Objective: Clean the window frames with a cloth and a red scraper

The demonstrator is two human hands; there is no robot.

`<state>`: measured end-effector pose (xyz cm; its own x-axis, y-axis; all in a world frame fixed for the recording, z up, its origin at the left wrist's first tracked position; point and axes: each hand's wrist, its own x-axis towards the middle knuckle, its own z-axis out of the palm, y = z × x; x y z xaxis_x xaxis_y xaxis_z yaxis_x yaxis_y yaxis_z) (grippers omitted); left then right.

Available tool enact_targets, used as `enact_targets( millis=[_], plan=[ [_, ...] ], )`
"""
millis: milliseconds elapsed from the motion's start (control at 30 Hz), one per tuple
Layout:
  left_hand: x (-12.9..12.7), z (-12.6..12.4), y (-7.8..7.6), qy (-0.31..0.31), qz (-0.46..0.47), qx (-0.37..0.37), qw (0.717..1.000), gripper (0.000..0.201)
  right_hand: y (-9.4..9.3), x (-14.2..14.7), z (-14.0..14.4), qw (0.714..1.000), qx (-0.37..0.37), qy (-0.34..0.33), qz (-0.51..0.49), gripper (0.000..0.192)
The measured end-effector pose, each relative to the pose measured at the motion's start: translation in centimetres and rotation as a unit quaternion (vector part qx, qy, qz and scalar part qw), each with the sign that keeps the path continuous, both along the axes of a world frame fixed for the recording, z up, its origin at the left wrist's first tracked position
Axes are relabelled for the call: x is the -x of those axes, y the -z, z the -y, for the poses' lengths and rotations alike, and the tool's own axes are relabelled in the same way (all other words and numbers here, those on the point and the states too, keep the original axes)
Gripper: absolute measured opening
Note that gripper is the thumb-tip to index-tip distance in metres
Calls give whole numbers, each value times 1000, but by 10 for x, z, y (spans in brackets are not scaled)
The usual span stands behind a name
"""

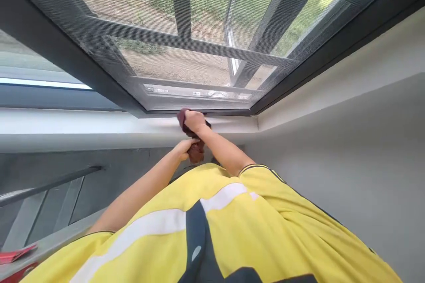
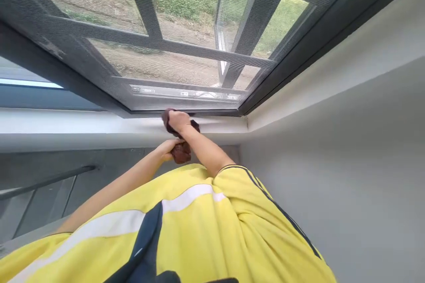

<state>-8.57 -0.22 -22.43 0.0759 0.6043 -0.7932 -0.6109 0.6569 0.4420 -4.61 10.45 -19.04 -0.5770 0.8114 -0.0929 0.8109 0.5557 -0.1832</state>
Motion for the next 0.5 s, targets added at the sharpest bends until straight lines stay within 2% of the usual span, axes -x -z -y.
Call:
enact_targets(
  millis=[67,133,200,267,433,500],
  plan=[
    [4,0,-5,8,13,1,1000,2,-8,-47,-15,999,-4,51,12,27],
    [10,1,-10,13,27,-5,1000,4,-11,-89,-27,985,-6,169,26,29],
    [16,5,-13,12,41,-12,999,8,-9,-101,-31,975,-19,218,31,30],
    [22,11,-11,-3,47,-18,999,10,-3,-76,-24,983,-20,182,26,28],
    [35,29,3,-68,27,-12,997,5,9,67,21,1000,6,-6,-14,28],
    [42,34,6,-84,22,-11,996,8,5,107,33,998,7,-67,-21,30]
  ],
)
